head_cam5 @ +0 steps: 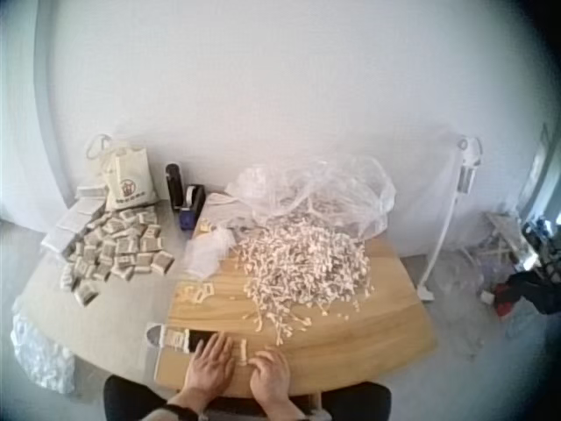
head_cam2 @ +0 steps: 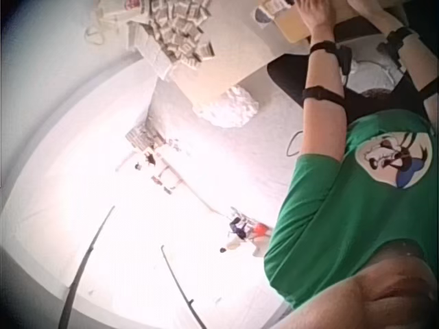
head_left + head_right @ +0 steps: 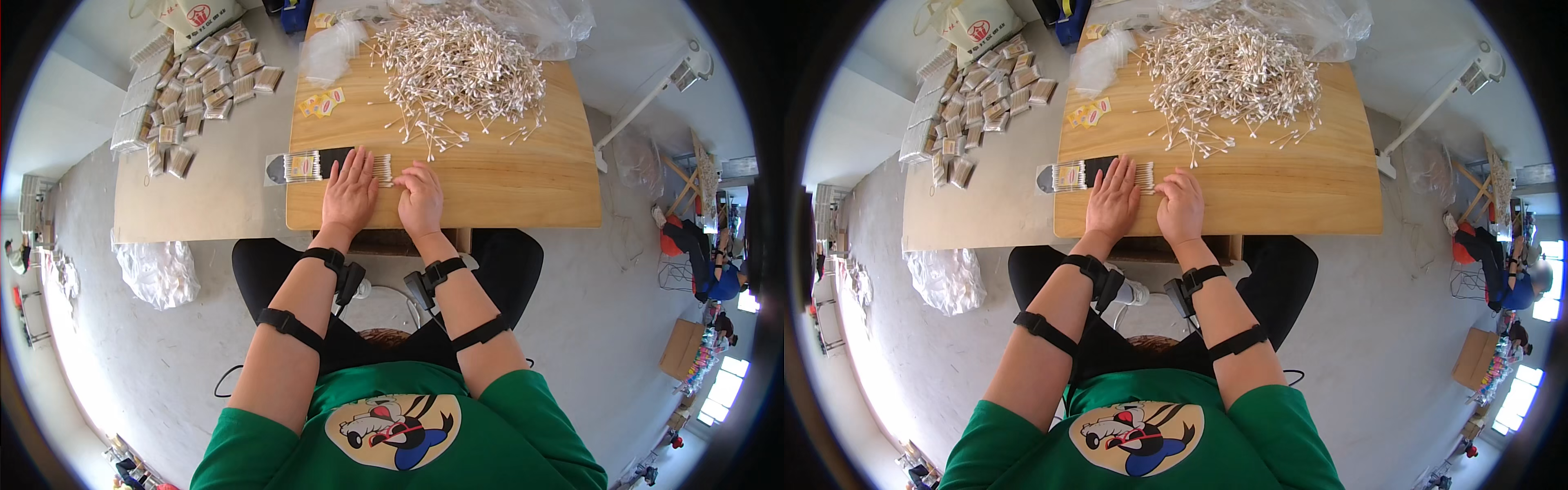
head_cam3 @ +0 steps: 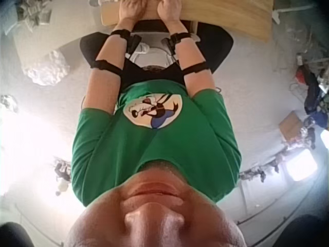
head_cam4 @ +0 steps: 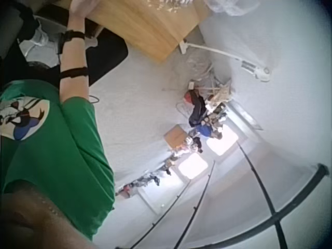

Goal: Organizing cotton swabs and placing them into individual plastic bags.

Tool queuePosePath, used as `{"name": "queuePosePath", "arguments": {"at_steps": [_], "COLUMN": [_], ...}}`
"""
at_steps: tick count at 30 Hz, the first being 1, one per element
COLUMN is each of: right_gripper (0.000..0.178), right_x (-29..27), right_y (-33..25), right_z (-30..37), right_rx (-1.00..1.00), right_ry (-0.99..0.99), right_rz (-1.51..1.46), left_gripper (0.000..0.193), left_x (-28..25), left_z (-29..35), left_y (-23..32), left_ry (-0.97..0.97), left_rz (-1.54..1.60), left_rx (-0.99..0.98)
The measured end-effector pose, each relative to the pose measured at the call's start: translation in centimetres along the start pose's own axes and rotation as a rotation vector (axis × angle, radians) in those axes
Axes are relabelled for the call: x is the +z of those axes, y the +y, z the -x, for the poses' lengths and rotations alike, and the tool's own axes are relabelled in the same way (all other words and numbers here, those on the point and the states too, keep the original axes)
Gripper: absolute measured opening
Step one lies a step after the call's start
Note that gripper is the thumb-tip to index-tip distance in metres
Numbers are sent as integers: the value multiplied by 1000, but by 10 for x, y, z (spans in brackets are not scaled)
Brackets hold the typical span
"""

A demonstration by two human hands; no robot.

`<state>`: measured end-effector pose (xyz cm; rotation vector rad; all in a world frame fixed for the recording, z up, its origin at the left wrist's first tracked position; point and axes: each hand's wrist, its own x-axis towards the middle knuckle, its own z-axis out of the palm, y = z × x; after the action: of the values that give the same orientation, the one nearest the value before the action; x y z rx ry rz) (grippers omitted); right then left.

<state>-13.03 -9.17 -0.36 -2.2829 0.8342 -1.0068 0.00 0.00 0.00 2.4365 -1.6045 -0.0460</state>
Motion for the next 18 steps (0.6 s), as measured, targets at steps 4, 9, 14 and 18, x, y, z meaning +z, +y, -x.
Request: {"name": "queuePosePath", "arguments": {"at_steps": [4, 9, 14, 18], "right_gripper": [22, 22, 23, 22], "right_x": [2, 3, 3, 2], "right_y": [-8, -8, -12, -11], "right_z": [-3, -3, -5, -4], "right_rx": [35, 18, 29, 26], "right_ry": [27, 9, 2, -6], "right_rz": [26, 56, 79, 99], "left_gripper": [54, 54, 54, 55], "left_x": [-3, -3, -1, -1], "left_z": [1, 0, 0, -1], "left_y": [-1, -3, -4, -2], "left_ry": [-3, 4, 8, 9], "left_rz": [-13, -24, -15, -13], "left_rx": [0, 3, -1, 0]}}
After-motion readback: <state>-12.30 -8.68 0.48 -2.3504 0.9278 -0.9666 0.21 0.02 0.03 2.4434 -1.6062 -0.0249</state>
